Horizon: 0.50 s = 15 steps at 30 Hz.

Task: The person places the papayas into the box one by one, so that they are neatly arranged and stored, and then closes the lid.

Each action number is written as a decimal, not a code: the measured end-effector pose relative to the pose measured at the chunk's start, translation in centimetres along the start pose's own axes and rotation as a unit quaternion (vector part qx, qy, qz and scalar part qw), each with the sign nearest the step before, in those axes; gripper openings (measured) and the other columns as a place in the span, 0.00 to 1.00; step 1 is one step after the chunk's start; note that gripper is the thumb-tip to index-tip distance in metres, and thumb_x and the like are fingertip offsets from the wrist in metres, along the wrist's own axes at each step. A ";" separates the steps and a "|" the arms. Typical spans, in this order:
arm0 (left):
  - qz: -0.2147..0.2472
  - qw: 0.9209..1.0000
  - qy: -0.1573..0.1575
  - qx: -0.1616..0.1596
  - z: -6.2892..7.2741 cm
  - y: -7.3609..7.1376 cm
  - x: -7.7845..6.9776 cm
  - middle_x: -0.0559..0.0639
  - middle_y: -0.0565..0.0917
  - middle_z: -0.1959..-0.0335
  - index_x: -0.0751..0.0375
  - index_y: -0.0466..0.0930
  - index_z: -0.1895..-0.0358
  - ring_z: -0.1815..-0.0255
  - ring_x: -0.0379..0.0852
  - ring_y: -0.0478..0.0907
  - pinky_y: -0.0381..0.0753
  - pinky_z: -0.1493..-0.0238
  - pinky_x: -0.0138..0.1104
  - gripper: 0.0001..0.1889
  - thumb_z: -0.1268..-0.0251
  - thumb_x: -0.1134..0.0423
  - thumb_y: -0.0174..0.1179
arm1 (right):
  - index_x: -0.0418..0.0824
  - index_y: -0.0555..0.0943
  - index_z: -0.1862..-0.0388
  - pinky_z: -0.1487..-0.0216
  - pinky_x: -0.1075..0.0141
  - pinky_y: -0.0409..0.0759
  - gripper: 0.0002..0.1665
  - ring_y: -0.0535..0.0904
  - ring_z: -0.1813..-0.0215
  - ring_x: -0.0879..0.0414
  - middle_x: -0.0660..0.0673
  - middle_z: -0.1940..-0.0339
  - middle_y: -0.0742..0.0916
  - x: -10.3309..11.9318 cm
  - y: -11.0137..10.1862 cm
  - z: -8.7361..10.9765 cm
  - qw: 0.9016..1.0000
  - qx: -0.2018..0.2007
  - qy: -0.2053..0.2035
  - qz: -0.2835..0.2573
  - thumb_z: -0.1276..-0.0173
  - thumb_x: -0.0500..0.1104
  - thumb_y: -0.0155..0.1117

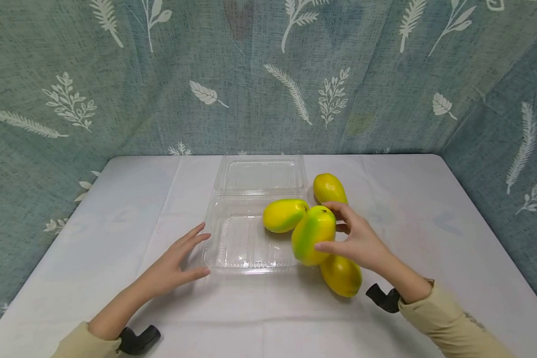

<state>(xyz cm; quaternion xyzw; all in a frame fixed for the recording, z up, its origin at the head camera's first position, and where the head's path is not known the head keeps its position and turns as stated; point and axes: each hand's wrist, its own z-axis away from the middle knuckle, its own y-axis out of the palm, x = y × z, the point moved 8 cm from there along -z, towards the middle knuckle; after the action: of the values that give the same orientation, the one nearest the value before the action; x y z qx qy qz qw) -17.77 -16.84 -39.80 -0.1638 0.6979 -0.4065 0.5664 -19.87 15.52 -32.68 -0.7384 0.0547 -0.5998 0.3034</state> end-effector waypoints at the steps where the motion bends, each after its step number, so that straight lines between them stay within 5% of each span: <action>1: 0.000 1.000 0.001 0.000 0.0 0.0 0.0 0.47 0.51 0.27 0.53 0.61 0.33 0.28 0.56 0.48 0.55 0.39 0.61 0.38 0.48 0.46 0.64 | 0.30 0.61 0.40 0.50 0.81 0.71 0.38 0.73 0.54 0.68 0.37 0.46 0.74 0.0 0.1 0.0 1.000 -0.002 -0.002 -0.005 0.46 0.35 0.69; 15: -0.003 1.000 0.002 0.001 0.0 0.0 0.0 0.48 0.52 0.27 0.52 0.61 0.33 0.29 0.56 0.49 0.55 0.39 0.61 0.39 0.48 0.43 0.63 | 0.29 0.59 0.39 0.50 0.81 0.71 0.40 0.74 0.54 0.70 0.36 0.47 0.73 -0.3 0.9 0.4 0.999 -0.022 -0.032 -0.037 0.47 0.31 0.68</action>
<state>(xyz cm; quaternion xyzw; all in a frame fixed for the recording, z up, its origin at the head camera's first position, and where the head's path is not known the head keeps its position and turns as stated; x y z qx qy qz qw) -17.74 -16.82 -39.78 -0.1644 0.6985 -0.4090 0.5638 -19.38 15.08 -33.46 -0.7650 0.0305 -0.5856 0.2665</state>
